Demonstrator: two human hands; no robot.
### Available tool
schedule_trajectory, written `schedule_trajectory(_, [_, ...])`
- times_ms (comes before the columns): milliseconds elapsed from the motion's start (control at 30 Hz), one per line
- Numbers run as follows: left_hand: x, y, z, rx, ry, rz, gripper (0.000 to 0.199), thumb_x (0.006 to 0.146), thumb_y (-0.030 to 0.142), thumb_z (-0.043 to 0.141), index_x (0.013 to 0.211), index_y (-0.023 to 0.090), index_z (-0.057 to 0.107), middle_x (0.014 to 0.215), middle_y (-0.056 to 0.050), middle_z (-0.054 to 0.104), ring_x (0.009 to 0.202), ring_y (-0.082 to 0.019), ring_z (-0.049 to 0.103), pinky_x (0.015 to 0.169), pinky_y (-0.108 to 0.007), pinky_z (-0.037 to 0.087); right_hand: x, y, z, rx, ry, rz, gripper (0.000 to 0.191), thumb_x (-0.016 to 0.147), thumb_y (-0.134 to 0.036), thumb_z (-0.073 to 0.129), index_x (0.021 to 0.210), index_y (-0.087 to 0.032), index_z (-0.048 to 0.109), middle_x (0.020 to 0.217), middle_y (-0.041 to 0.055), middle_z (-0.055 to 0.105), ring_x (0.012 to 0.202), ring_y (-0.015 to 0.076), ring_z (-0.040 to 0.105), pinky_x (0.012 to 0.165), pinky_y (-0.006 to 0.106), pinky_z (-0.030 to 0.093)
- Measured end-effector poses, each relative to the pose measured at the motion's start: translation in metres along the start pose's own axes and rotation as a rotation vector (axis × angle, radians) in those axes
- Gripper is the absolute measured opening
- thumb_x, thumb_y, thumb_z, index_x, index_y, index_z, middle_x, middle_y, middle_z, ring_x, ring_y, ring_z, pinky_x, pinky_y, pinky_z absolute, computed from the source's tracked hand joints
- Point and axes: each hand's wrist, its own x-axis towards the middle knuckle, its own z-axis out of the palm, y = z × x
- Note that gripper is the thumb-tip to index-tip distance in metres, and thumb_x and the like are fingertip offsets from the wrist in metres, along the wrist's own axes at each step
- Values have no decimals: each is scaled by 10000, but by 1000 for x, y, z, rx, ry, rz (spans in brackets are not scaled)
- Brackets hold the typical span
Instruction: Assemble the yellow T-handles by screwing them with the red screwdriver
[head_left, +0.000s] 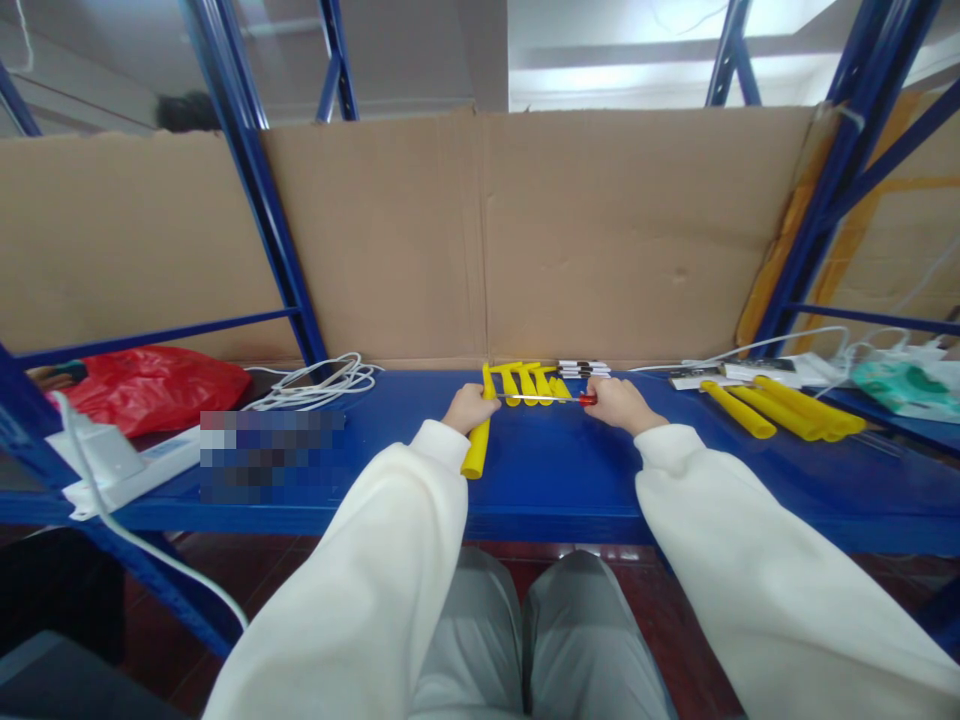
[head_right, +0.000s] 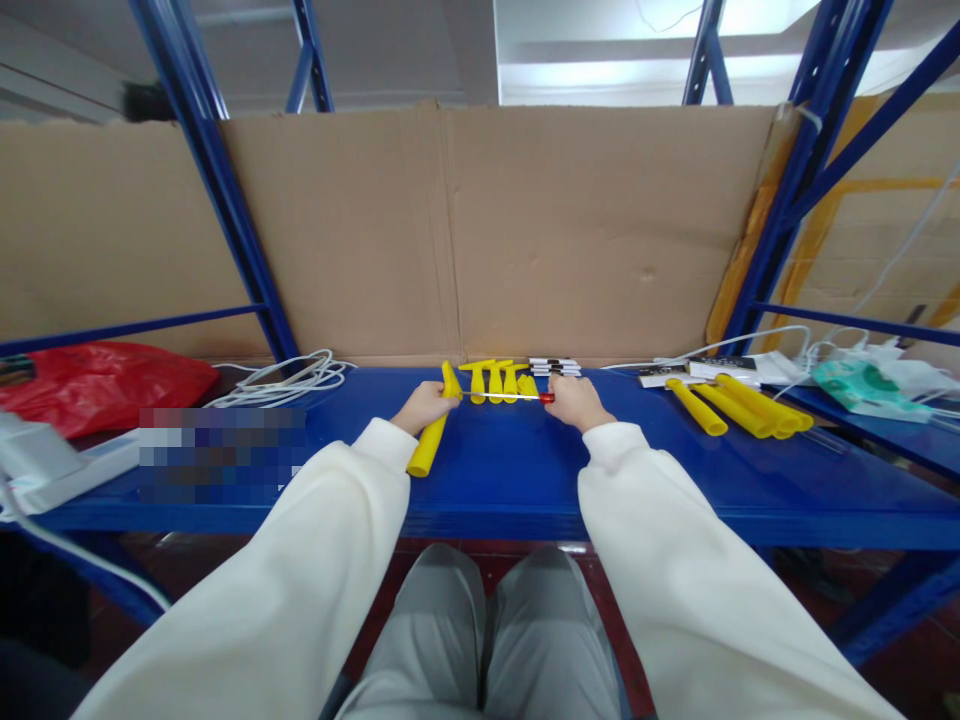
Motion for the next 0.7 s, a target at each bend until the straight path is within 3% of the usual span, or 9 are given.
schedule_trajectory(100, [0, 0, 0, 36, -17, -5, 160, 752, 175, 631, 814, 95, 755, 768, -78, 742, 767, -211, 699, 624, -223, 467, 0, 1, 1, 20, -14, 4, 217, 829, -241, 575, 1016, -201, 678, 1013, 111, 761, 934, 249, 694, 725, 296, 421])
schedule_trajectory(300, [0, 0, 0, 51, -25, -4, 192, 765, 177, 625, 860, 81, 761, 815, -92, 753, 775, -213, 701, 622, -229, 460, 2, 1, 2, 77, -67, 9, 206, 843, -276, 547, 953, -204, 707, 1061, 100, 758, 1034, 280, 676, 875, 365, 425])
schedule_trajectory(500, [0, 1, -1, 39, -39, -7, 192, 772, 173, 622, 858, 67, 758, 817, -103, 753, 776, -216, 702, 603, -227, 445, 4, 4, 7, 100, -45, 15, 239, 784, -244, 611, 1009, -203, 680, 973, 93, 758, 896, 242, 685, 743, 295, 433])
schedule_trajectory(700, [0, 0, -1, 25, -25, -2, 160, 765, 166, 624, 818, 87, 753, 785, -90, 747, 771, -219, 703, 603, -231, 445, 6, 5, 9, 102, -28, 11, 217, 819, -245, 543, 957, -219, 710, 1053, 89, 757, 1011, 270, 677, 886, 366, 424])
